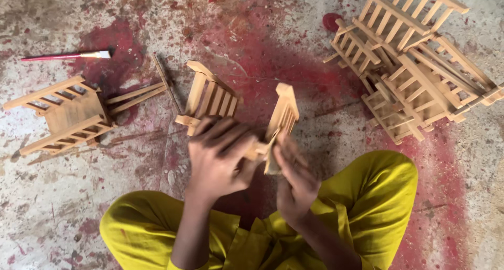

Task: The person sits on the floor and sands small wooden chair frames with a sanding block, rotating each chair to sand its rails, seat and legs, then sets the finished chair aside and picks up the next one from a pile.

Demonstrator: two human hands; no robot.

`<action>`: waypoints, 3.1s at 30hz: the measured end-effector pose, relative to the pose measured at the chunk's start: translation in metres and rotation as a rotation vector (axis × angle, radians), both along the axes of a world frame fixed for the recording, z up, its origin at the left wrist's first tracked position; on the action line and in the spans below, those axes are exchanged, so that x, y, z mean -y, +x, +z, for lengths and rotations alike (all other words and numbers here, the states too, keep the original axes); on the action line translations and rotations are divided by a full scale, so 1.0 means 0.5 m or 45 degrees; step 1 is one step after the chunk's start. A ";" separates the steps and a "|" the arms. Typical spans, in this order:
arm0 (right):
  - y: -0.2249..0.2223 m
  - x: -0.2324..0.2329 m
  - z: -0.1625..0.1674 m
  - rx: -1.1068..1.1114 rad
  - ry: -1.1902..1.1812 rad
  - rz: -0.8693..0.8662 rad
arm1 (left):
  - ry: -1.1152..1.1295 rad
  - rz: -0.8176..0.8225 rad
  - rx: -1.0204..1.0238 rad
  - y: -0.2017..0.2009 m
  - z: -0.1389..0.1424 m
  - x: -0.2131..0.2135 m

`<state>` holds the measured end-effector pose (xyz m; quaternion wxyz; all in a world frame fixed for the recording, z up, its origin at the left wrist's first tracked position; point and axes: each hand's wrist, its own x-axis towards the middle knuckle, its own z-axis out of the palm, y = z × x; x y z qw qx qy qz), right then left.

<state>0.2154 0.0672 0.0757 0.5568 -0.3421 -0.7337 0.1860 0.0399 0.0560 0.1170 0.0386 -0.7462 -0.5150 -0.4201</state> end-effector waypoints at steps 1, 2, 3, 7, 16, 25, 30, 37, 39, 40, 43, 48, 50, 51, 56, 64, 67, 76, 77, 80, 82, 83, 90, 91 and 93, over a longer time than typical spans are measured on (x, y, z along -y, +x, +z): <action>-0.004 0.000 -0.005 -0.017 -0.003 0.034 | 0.030 0.007 0.008 -0.006 0.001 0.004; -0.009 -0.003 -0.012 -0.045 0.012 -0.012 | 0.047 0.015 0.019 -0.009 0.003 0.010; -0.013 -0.007 -0.018 -0.075 0.026 -0.059 | 0.043 0.003 0.035 -0.008 0.005 0.013; -0.023 -0.023 -0.035 -0.021 -0.136 -0.166 | 0.024 -0.004 0.087 -0.021 0.023 0.008; -0.020 -0.038 -0.025 -0.013 0.047 -0.112 | 0.025 0.023 0.139 -0.043 0.042 0.015; -0.019 -0.054 -0.056 0.114 0.020 -0.117 | 0.045 0.029 0.173 -0.050 0.041 0.017; -0.019 -0.059 -0.066 0.051 0.080 -0.101 | 0.054 -0.003 0.180 -0.054 0.033 0.017; -0.025 -0.056 -0.063 0.038 0.043 -0.136 | 0.062 0.045 0.189 -0.063 0.027 0.020; -0.030 -0.058 -0.059 0.004 0.059 -0.106 | 0.056 0.046 0.182 -0.066 0.027 0.023; -0.032 -0.060 -0.057 -0.018 0.083 -0.089 | 0.078 0.051 0.189 -0.067 0.026 0.022; -0.035 -0.057 -0.055 0.136 0.096 -0.081 | 0.086 0.058 0.247 -0.071 0.025 0.020; -0.038 -0.049 -0.060 0.039 -0.031 -0.143 | 0.093 0.095 0.208 -0.076 0.021 0.021; -0.041 -0.052 -0.058 0.121 -0.001 -0.180 | 0.095 0.083 0.219 -0.080 0.021 0.023; -0.044 -0.055 -0.055 0.186 0.071 -0.169 | 0.095 0.083 0.235 -0.081 0.021 0.024; -0.053 -0.064 -0.035 0.006 0.106 -0.108 | 0.127 0.094 0.225 -0.075 0.018 0.023; -0.044 -0.064 -0.058 0.150 0.176 -0.196 | 0.120 0.130 0.253 -0.077 0.003 0.022; -0.037 -0.070 -0.082 0.167 0.238 -0.176 | 0.157 0.137 0.241 -0.077 0.000 0.019; -0.009 -0.001 -0.088 0.058 -0.153 -0.095 | 0.150 0.171 0.267 -0.086 -0.001 0.025; -0.008 0.005 -0.081 0.019 -0.209 -0.079 | 0.138 0.173 0.265 -0.083 -0.001 0.026; -0.013 0.015 -0.061 -0.036 -0.260 -0.021 | 0.135 0.182 0.260 -0.076 0.000 0.025; -0.020 0.019 -0.051 0.001 -0.150 0.032 | 0.121 0.178 0.268 -0.077 0.003 0.025; -0.023 0.020 -0.048 0.015 -0.175 -0.016 | 0.119 0.181 0.272 -0.080 0.004 0.025; -0.031 0.033 -0.055 -0.161 -0.312 0.043 | 0.149 0.171 0.266 -0.074 0.004 0.027; -0.032 0.033 -0.060 -0.223 -0.265 0.122 | 0.145 0.180 0.263 -0.073 0.003 0.026; -0.030 0.029 -0.071 -0.176 -0.244 0.058 | 0.145 0.188 0.262 -0.073 0.005 0.025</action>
